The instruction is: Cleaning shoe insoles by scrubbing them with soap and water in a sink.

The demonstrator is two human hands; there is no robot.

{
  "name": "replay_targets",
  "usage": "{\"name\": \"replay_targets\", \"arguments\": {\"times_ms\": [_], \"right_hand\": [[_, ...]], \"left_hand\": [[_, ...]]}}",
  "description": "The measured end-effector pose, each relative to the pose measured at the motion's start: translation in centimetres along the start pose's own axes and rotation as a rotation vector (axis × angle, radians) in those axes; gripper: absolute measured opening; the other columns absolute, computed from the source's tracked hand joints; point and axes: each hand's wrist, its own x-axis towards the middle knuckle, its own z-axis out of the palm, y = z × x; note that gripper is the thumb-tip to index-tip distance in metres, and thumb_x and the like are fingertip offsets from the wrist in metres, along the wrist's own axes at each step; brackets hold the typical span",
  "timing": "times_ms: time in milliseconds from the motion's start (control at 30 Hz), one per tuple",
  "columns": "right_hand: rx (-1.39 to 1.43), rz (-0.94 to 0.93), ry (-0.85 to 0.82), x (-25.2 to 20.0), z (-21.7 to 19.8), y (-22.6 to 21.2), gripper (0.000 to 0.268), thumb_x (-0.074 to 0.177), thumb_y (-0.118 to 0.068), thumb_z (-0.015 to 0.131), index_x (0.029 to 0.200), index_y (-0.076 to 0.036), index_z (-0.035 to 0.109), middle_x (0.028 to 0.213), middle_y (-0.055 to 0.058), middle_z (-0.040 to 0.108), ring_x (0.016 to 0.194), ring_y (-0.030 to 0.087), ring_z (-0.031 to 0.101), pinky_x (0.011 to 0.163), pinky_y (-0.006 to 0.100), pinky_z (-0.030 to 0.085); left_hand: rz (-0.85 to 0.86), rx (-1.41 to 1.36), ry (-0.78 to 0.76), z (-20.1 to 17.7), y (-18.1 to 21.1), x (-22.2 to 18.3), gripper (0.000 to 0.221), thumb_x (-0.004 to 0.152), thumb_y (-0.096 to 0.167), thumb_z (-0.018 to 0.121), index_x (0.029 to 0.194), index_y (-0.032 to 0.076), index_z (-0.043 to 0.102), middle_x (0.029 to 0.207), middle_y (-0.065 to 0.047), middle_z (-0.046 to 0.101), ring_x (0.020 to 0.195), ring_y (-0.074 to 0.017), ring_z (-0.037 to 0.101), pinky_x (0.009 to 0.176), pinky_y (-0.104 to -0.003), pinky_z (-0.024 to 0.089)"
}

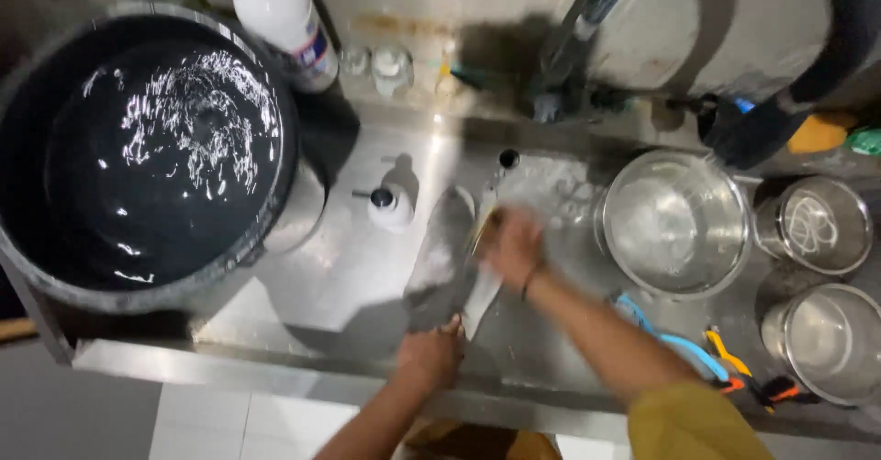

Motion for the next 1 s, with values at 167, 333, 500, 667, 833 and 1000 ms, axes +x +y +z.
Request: {"name": "replay_targets", "arguments": {"times_ms": [167,333,500,667,833,1000], "right_hand": [[0.822,0.161,-0.044,1.0,-2.0,1.2,0.044,0.082,-0.019,0.083,0.118,-0.007,0.061,0.103,0.007,0.073,0.092,0.018,0.072,0.084,0.032,0.059],[0.477,-0.118,-0.044,-4.0,-6.8,-4.5,0.042,0.086,-0.031,0.08,0.122,-0.021,0.061,0.119,0.015,0.06,0.103,0.034,0.063,0.082,0.05,0.05],[0.669,0.358,-0.099,-2.3,-1.8,2.8,0.057,0.079,-0.02,0.082,0.128,-0.014,0.054,0.115,0.003,0.068,0.103,0.02,0.068,0.093,0.042,0.051],[0.542,0.083,-0.216,-7.9,-4.5,-4.7,0.079,0.067,-0.036,0.086,0.135,-0.014,0.053,0.119,0.009,0.065,0.108,0.031,0.065,0.097,0.047,0.043],[0.084,0.185,-0.172,-3.3,-3.4,-0.8,0.058,0.083,-0.048,0.066,0.135,-0.024,0.054,0.132,0.016,0.055,0.118,0.046,0.051,0.105,0.062,0.03],[0.407,0.049,-0.202,-3.3,-1.7,0.7,0.072,0.054,-0.049,0.091,0.115,-0.02,0.065,0.104,0.002,0.072,0.092,0.025,0.07,0.083,0.045,0.048]], "left_hand": [[0.004,-0.107,0.074,2.0,-0.7,1.8,0.067,0.103,0.033,0.05,0.163,0.026,0.022,0.131,-0.004,0.065,0.115,-0.0321,0.066,0.087,-0.051,0.054],[-0.046,-0.103,0.162,4.9,-1.2,4.9,0.042,0.104,0.028,0.039,0.144,0.027,0.049,0.12,-0.007,0.071,0.108,-0.0331,0.07,0.088,-0.048,0.055],[-0.079,-0.169,0.378,6.4,0.0,3.8,0.045,0.108,0.043,0.032,0.147,0.032,0.053,0.102,-0.008,0.077,0.091,-0.0337,0.076,0.077,-0.049,0.058],[0.01,-0.03,0.042,2.5,-0.2,2.1,0.074,0.097,0.008,0.051,0.163,0.017,0.018,0.145,0.0,0.057,0.118,-0.0298,0.065,0.092,-0.047,0.049],[-0.022,-0.067,0.098,3.5,0.2,1.7,0.066,0.101,0.014,0.042,0.163,0.019,0.022,0.127,-0.006,0.069,0.108,-0.0301,0.07,0.091,-0.047,0.052],[-0.028,-0.193,0.195,3.8,-0.5,2.8,0.056,0.1,0.015,0.036,0.155,0.025,0.042,0.128,-0.007,0.069,0.107,-0.0336,0.071,0.098,-0.051,0.044]]}}
